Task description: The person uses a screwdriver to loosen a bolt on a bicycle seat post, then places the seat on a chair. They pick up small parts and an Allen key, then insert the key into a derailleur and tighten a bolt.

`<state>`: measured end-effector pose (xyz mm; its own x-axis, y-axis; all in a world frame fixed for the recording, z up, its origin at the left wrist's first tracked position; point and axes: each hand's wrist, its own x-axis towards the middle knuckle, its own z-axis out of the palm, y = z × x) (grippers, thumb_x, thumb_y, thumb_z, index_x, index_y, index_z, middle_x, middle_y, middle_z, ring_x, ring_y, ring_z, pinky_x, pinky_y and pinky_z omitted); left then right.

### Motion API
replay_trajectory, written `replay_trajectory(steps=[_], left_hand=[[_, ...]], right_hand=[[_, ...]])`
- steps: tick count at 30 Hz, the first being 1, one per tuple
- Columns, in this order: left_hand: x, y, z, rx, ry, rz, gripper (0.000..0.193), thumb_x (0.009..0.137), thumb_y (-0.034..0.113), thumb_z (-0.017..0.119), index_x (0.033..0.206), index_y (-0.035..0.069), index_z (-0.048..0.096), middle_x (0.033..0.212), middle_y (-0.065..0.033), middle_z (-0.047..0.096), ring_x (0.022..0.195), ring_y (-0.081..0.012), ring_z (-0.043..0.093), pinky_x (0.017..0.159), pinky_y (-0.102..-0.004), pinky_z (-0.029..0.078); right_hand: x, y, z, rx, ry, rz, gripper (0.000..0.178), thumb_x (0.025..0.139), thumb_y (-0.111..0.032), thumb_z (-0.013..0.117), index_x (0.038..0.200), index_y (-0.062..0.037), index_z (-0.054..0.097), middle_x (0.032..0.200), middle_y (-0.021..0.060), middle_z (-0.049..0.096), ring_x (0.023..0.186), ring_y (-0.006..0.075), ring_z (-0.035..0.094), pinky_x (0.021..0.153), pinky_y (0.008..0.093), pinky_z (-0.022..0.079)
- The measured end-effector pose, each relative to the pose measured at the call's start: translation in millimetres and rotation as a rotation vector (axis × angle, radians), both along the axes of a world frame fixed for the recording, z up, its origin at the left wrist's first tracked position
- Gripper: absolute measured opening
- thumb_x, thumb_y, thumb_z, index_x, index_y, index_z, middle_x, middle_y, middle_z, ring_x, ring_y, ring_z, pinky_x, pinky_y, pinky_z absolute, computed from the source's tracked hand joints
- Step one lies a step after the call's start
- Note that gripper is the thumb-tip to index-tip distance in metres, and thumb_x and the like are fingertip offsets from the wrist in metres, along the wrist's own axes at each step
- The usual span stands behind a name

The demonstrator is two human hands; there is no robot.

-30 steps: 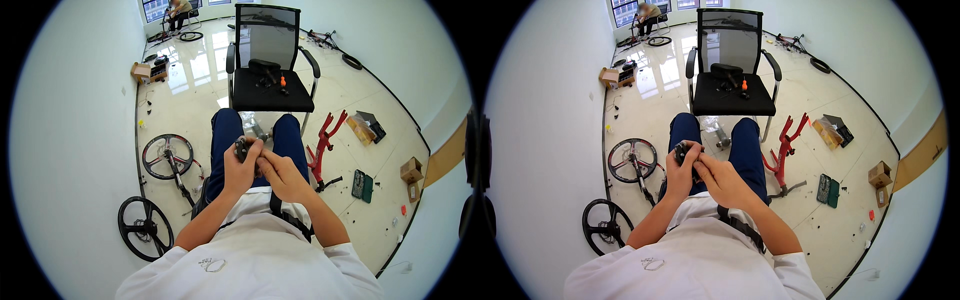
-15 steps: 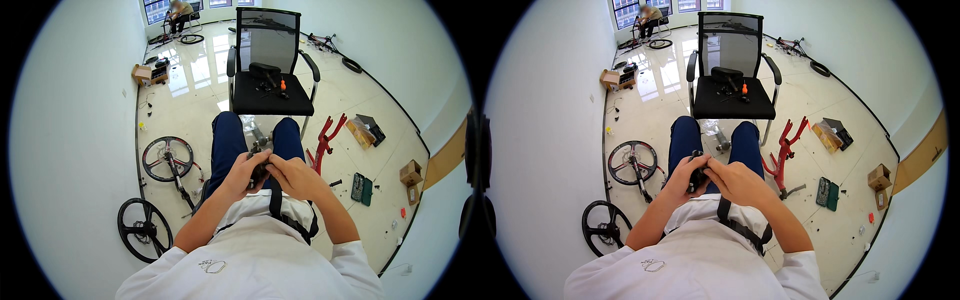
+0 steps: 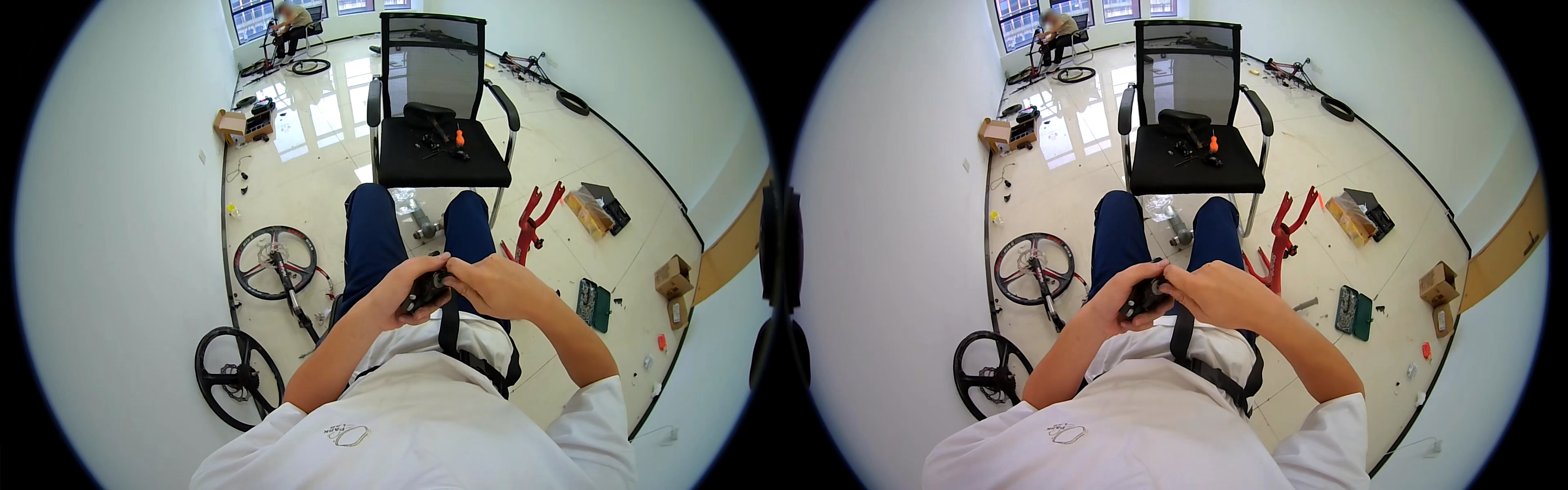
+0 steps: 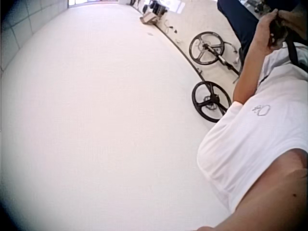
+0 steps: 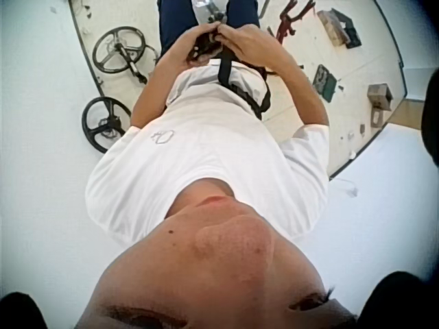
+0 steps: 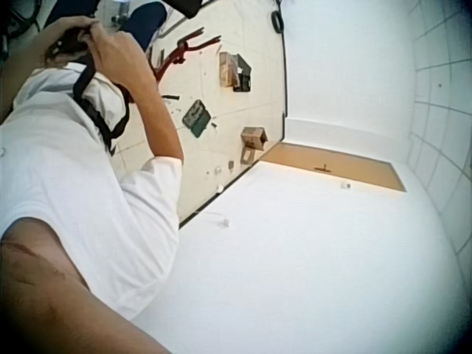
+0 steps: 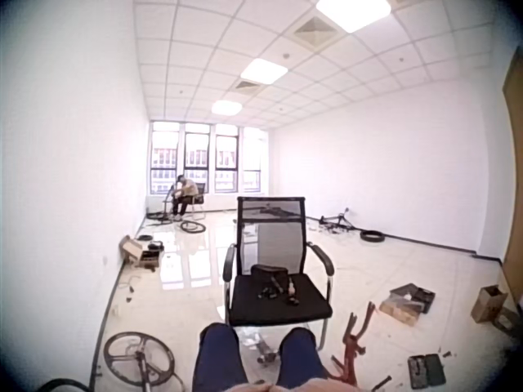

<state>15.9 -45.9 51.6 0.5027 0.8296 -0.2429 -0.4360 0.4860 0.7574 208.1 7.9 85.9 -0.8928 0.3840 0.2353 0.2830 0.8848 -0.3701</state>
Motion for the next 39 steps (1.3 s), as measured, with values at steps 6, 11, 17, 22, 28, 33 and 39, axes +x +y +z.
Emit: replay_trajectory(steps=[6,11,17,22,28,33,39], left_hand=[[3,3,1,-0.065,-0.008,0.166,0.039,0.098,0.044,0.043,0.082,0.010,0.055,0.058,-0.0071,0.054,0.033,-0.0101,0.042,0.027,-0.0207,0.026],[1,5,-6,-0.024,-0.025,0.154,0.038,0.097,0.044,0.044,0.085,0.010,0.057,0.060,-0.0064,0.055,0.034,-0.0109,0.043,0.027,-0.0207,0.026],[4,6,-2,-0.038,-0.057,0.211,0.041,0.097,0.046,0.044,0.083,0.010,0.056,0.060,-0.0069,0.055,0.034,-0.0107,0.042,0.027,-0.0208,0.026],[2,8,-9,0.008,-0.060,0.091,0.039,0.096,0.046,0.046,0.084,0.010,0.056,0.061,-0.0067,0.055,0.035,-0.0101,0.043,0.027,-0.0205,0.025],[3,11,-9,-0.064,-0.100,0.158,0.039,0.096,0.046,0.046,0.085,0.010,0.056,0.060,-0.0067,0.055,0.035,-0.0107,0.044,0.027,-0.0205,0.025],[5,9,-15,0.016,-0.017,0.085,0.041,0.097,0.046,0.043,0.085,0.010,0.058,0.058,-0.0054,0.053,0.034,-0.0100,0.044,0.027,-0.0204,0.027],[4,9,-13,-0.029,-0.055,0.099,0.041,0.096,0.047,0.045,0.084,0.009,0.055,0.059,-0.0065,0.054,0.034,-0.0106,0.045,0.026,-0.0198,0.027]], right_hand=[[-5,-2,-13,-0.089,0.089,-0.033,0.019,0.097,-0.019,0.053,0.097,-0.0009,0.049,0.057,0.0181,0.052,0.053,0.0374,0.055,0.049,0.0451,0.040],[-9,1,-13,-0.080,0.180,-0.045,0.019,0.098,-0.017,0.052,0.095,0.0006,0.048,0.058,0.0202,0.052,0.054,0.0398,0.054,0.049,0.0456,0.039],[-5,-5,-6,-0.176,0.091,-0.052,0.017,0.098,-0.016,0.050,0.095,0.0007,0.049,0.060,0.0217,0.053,0.057,0.0400,0.055,0.051,0.0454,0.039],[-4,0,-7,-0.170,0.201,-0.060,0.018,0.099,-0.017,0.049,0.094,0.0008,0.050,0.060,0.0217,0.052,0.055,0.0396,0.054,0.050,0.0443,0.039],[-1,-3,-18,-0.216,0.198,-0.072,0.019,0.099,-0.017,0.049,0.092,0.0008,0.049,0.059,0.0212,0.051,0.054,0.0395,0.053,0.050,0.0439,0.038],[-2,-10,-17,-0.203,0.213,-0.057,0.019,0.099,-0.016,0.050,0.090,0.0002,0.049,0.058,0.0212,0.050,0.054,0.0395,0.052,0.049,0.0442,0.037],[2,-8,-17,-0.221,0.197,-0.110,0.017,0.098,-0.015,0.049,0.094,0.0019,0.053,0.059,0.0209,0.051,0.054,0.0393,0.054,0.050,0.0421,0.039]])
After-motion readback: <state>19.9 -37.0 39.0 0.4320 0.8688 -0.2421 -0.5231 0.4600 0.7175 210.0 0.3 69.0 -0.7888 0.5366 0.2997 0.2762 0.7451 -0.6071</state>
